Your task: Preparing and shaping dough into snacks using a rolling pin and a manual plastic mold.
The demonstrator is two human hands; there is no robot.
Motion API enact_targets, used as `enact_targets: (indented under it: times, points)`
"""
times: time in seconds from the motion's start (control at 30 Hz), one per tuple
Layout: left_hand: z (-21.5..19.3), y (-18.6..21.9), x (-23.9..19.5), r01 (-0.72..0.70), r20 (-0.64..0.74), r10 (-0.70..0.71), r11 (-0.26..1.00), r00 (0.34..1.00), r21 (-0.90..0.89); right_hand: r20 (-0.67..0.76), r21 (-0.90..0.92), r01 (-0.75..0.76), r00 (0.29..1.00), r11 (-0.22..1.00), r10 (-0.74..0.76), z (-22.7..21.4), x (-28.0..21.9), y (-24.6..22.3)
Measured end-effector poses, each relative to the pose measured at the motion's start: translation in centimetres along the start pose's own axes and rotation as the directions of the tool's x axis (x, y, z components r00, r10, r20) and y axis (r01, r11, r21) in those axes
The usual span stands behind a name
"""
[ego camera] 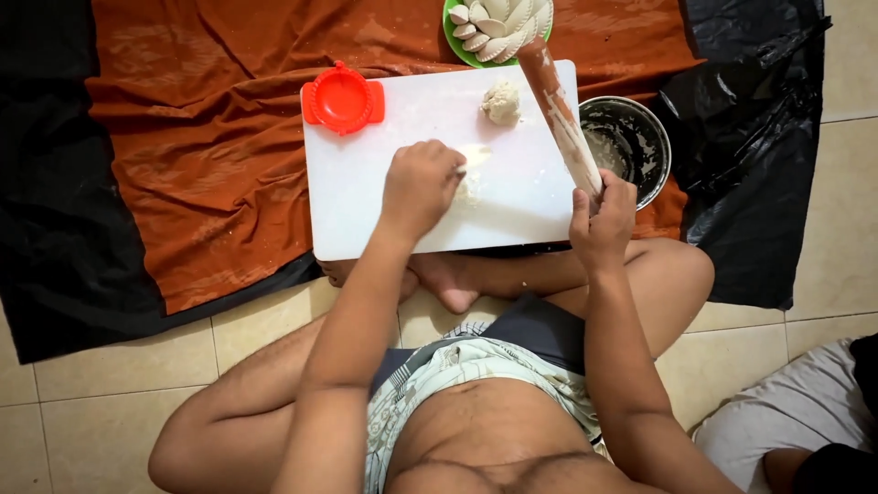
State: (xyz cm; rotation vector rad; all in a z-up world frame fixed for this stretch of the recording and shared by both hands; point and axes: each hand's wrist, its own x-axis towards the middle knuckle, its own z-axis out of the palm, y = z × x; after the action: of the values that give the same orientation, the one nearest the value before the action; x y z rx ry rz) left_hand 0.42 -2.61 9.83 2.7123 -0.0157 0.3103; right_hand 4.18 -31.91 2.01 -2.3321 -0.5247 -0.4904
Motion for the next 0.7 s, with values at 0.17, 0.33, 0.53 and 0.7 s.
enact_targets:
  times: [0.17,0.33,0.53,0.7]
  points:
    - [6.7,-1.7,-6.7,-0.177,-0.028,0.183,0.972,0.983,0.154,0.048,0.027,0.083,0.995,0.996,-0.084,-0.5,0.5,0.4]
    - [6.9,-2.5,-7.7,-0.077,-0.461,0.109,0.993,0.881,0.088,0.184,-0.008,0.233,0.956,0.972,-0.228,1.0,1.3,0.5]
    - [8.2,-5.4,-4.3,0.158,-0.342,-0.092,0.973,0.935,0.17,0.368,-0.117,0.521,0.814,0.846,-0.45,6.5,4.2,-2.1]
    - [7.8,-7.4,0.3,0.167,-0.18,-0.138,0.974,0.974,0.155,0.259,-0.28,0.415,0.901,0.866,-0.348,11.2,8.5,-1.2]
